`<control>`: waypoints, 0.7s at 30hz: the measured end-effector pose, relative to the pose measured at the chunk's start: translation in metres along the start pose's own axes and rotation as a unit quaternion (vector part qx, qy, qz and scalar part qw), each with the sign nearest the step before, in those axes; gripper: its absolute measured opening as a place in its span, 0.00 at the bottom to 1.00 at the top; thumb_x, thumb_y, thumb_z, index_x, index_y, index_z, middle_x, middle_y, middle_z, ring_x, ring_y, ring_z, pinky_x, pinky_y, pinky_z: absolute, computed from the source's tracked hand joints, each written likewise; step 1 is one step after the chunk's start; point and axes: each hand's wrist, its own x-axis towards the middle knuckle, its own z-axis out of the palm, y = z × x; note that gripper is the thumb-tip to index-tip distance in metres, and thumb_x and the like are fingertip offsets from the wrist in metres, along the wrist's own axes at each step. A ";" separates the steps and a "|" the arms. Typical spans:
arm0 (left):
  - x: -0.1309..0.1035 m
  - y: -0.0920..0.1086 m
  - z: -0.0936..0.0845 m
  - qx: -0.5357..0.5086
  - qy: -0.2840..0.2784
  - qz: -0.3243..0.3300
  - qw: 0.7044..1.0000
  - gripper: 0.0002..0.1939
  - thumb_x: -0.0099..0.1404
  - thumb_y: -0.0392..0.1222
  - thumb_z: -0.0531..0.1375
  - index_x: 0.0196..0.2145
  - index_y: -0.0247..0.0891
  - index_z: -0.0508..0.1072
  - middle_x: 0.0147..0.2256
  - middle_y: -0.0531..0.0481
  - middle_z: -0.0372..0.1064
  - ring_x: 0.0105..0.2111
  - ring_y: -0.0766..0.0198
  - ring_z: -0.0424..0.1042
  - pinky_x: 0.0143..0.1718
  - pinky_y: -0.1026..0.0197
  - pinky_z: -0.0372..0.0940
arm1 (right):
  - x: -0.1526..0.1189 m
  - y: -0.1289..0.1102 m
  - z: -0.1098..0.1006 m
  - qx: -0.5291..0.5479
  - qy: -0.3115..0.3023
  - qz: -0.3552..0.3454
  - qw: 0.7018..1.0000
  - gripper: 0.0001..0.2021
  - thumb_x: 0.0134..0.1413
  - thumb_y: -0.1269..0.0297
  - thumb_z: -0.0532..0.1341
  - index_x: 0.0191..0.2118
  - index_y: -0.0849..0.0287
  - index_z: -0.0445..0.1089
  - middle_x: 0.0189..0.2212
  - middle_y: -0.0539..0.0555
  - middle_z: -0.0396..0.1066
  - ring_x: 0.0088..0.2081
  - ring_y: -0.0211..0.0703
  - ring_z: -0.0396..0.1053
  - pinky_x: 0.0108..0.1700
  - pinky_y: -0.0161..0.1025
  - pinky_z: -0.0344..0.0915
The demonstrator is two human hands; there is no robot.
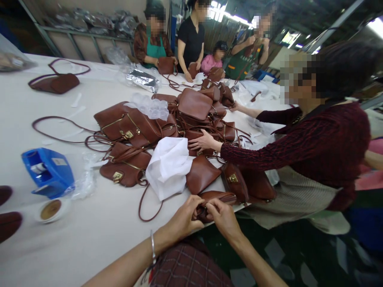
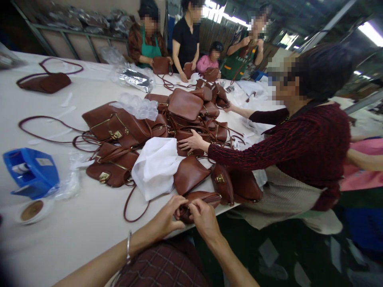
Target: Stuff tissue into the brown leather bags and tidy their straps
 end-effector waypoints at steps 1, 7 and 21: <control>-0.003 -0.003 0.006 0.012 0.033 0.011 0.999 0.28 0.52 0.28 0.63 0.51 0.43 0.68 0.47 0.48 0.65 0.41 0.63 0.67 0.43 0.60 0.66 | 0.000 -0.002 -0.001 0.008 0.000 0.001 1.000 0.15 0.56 0.52 0.56 0.29 0.57 0.71 0.23 0.51 0.72 0.26 0.42 0.70 0.30 0.34 0.64; 0.004 -0.015 0.018 0.026 0.091 0.008 0.995 0.17 0.57 0.27 0.60 0.43 0.41 0.74 0.40 0.49 0.71 0.41 0.62 0.70 0.46 0.60 0.65 | 0.001 -0.011 -0.005 0.071 -0.013 0.065 0.995 0.18 0.53 0.46 0.56 0.28 0.56 0.68 0.17 0.48 0.67 0.19 0.41 0.66 0.23 0.35 0.62; 0.039 -0.049 0.022 -0.162 0.005 -0.128 0.978 0.11 0.43 0.32 0.61 0.28 0.38 0.68 0.25 0.60 0.56 0.26 0.69 0.56 0.28 0.66 0.52 | 0.139 -0.070 -0.011 -0.079 0.034 -0.154 0.984 0.14 0.57 0.49 0.57 0.32 0.50 0.74 0.26 0.51 0.75 0.39 0.53 0.76 0.32 0.39 0.69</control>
